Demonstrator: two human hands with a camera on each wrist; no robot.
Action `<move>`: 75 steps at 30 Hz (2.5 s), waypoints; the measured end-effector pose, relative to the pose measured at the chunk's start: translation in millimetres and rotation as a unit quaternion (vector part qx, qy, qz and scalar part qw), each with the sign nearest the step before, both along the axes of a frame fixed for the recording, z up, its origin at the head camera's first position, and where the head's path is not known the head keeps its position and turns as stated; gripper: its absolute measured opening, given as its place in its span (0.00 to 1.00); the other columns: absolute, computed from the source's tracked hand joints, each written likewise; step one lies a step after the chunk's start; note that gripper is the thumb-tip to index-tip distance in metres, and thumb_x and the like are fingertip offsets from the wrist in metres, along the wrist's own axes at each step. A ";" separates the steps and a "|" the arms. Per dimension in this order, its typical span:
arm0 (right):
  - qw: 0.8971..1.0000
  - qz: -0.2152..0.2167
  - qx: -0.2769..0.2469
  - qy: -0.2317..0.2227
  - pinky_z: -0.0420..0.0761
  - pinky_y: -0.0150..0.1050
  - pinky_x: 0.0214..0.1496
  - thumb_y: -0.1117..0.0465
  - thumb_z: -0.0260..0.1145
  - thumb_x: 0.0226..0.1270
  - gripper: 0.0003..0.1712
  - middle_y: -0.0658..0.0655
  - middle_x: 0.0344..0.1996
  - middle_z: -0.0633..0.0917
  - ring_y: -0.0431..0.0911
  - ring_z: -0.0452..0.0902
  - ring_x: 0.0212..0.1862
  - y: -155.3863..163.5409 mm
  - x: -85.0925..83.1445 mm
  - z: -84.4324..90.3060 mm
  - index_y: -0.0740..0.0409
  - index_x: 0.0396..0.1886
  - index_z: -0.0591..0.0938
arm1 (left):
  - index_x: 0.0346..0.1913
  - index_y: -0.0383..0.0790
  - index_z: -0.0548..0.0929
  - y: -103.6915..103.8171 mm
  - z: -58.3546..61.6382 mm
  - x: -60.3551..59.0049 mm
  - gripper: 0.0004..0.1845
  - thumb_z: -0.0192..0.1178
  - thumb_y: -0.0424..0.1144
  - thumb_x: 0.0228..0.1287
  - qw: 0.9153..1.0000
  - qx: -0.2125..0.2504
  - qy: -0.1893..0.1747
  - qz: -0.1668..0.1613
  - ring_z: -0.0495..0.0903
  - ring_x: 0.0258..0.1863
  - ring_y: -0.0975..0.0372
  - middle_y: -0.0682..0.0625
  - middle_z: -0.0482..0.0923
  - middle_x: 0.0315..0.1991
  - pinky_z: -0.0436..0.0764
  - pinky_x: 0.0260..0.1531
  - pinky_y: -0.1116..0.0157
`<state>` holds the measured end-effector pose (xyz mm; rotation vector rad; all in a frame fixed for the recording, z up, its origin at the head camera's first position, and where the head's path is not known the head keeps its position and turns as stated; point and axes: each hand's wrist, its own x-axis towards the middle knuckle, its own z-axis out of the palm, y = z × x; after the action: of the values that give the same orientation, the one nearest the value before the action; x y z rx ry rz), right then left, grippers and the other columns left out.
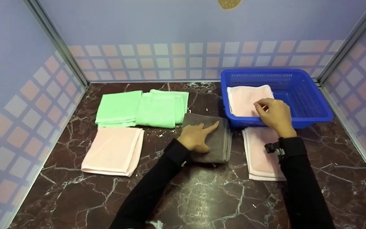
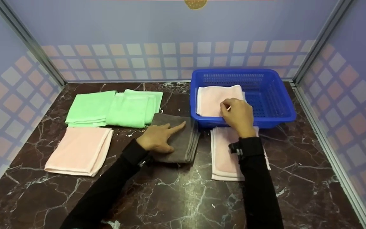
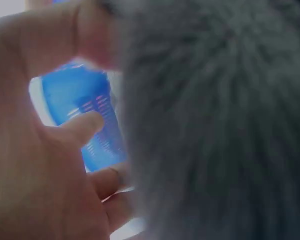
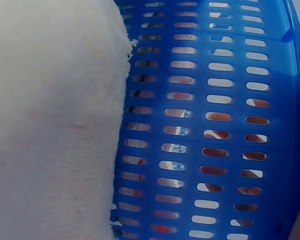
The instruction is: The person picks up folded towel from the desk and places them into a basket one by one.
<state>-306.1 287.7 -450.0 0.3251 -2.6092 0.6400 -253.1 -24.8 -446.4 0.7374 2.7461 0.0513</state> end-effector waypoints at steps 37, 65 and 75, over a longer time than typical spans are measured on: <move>0.995 0.028 0.012 0.094 0.77 0.52 0.31 0.59 0.69 0.69 0.08 0.59 0.29 0.86 0.56 0.80 0.33 -21.6 39.1 3.6 0.59 0.37 0.89 | 0.65 0.50 0.68 -60.8 -39.1 26.2 0.32 0.72 0.50 0.64 0.931 0.334 -0.094 0.115 0.79 0.62 0.40 0.30 0.77 0.64 0.77 0.65 0.44; 0.946 0.119 -0.009 -0.301 0.74 0.67 0.68 0.41 0.68 0.70 0.59 0.79 0.69 0.71 0.72 0.74 0.65 -101.9 91.7 -42.8 0.63 0.84 0.47 | 0.67 0.48 0.62 -52.6 -42.2 26.9 0.38 0.75 0.43 0.61 0.914 0.358 -0.141 0.128 0.78 0.62 0.40 0.27 0.75 0.64 0.76 0.65 0.44; 0.949 0.126 -0.038 -0.285 0.70 0.67 0.72 0.50 0.68 0.73 0.54 0.77 0.74 0.66 0.72 0.71 0.68 -106.6 98.3 -40.4 0.65 0.84 0.49 | 0.68 0.46 0.62 -54.9 -47.5 23.6 0.39 0.75 0.41 0.61 0.902 0.381 -0.160 0.124 0.72 0.68 0.41 0.29 0.67 0.71 0.71 0.71 0.45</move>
<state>-207.8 181.2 -490.4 0.5189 -3.1043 1.0505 -229.5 -79.7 -493.9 0.4688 2.4297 1.2373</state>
